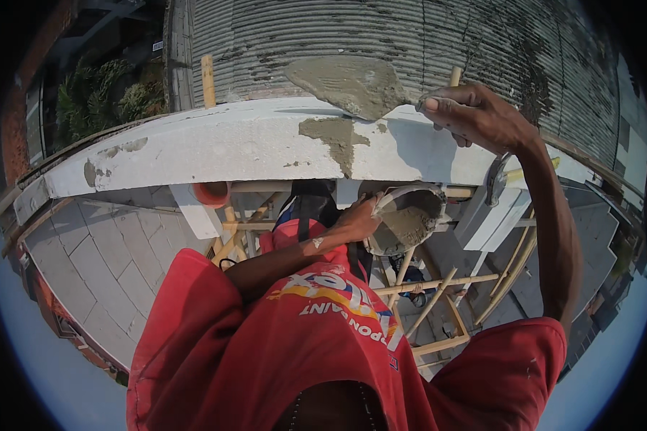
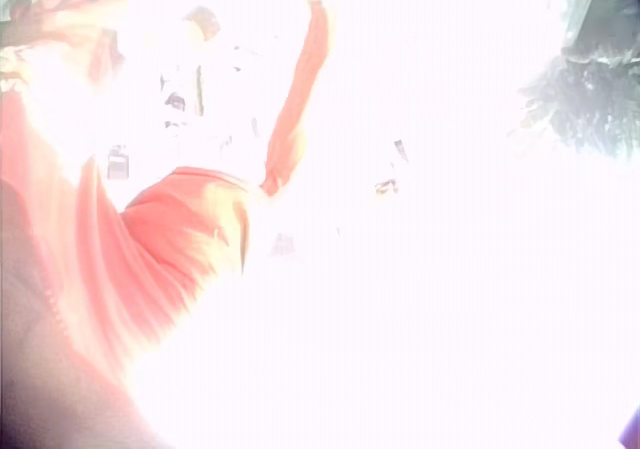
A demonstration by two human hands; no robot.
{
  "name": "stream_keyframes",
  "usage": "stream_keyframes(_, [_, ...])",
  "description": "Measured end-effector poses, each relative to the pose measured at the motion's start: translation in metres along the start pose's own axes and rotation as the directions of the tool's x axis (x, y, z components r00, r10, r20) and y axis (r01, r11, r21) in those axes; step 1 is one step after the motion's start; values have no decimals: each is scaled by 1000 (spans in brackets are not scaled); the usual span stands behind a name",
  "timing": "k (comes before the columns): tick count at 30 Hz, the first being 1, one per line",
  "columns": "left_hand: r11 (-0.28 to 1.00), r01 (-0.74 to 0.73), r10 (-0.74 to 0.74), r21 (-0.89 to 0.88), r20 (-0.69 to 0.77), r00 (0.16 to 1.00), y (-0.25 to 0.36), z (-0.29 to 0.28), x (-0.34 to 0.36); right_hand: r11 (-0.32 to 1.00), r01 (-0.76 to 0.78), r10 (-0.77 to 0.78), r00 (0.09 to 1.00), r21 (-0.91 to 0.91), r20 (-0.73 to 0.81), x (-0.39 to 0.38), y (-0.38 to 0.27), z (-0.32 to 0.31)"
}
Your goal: The person applies mortar to the top of a wall using a trowel, places a building block onto the mortar, and taps the block into place with a hammer.
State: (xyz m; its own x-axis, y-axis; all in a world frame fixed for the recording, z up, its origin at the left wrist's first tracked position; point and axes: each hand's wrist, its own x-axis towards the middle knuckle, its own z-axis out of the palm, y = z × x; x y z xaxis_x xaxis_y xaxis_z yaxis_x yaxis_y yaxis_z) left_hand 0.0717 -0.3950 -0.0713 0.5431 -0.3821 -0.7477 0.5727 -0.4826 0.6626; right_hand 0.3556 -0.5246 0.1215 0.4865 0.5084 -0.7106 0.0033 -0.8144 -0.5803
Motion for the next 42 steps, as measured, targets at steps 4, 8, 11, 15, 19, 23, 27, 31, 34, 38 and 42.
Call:
stream_keyframes(4, [969, 247, -241, -30, 136, 961, 21, -16, 9, 979, -88, 126, 971, 186, -203, -111, 27, 22])
stream_keyframes(8, [996, 39, -27, -82, 140, 990, 25, 1, 20, 807, 55, 269, 852, 588, -448, -230, 43, 72])
stream_keyframes(11, [997, -46, 52, -66, 102, 993, 31, 9, 19, 811, -26, 370, 796, 584, -479, -260, 43, 102])
stream_keyframes(15, [979, 136, -164, 154, 184, 969, 35, 9, 26, 957, -118, 267, 713, 264, -648, -252, 41, 153])
stream_keyframes(19, [960, 84, -131, 266, 167, 977, 60, 9, 7, 934, -353, 206, 657, -54, -726, -208, 15, 193])
stream_keyframes(23, [983, 20, -45, 185, 129, 991, -13, 19, 46, 867, -410, 93, 693, -284, -715, -157, 4, 204])
stream_keyframes(27, [985, -159, 152, 61, 99, 983, 14, 7, 26, 854, -377, 35, 729, -358, -684, -105, 11, 183])
stream_keyframes(31, [979, 19, -31, 203, 57, 998, 49, -6, 5, 825, -358, 2, 774, -436, -633, -77, 32, 144])
stream_keyframes(34, [999, -9, 3, 43, 121, 993, 34, -5, 18, 881, -345, -3, 679, -323, -734, -97, 38, 133])
stream_keyframes(38, [995, -96, 95, 31, 28, 995, 38, -5, 9, 746, 74, 388, 760, 662, -522, -170, 27, 120])
stream_keyframes(42, [979, 37, -62, 201, 121, 991, 44, 0, 12, 294, 133, 351, 906, 946, -236, -228, 42, 115])
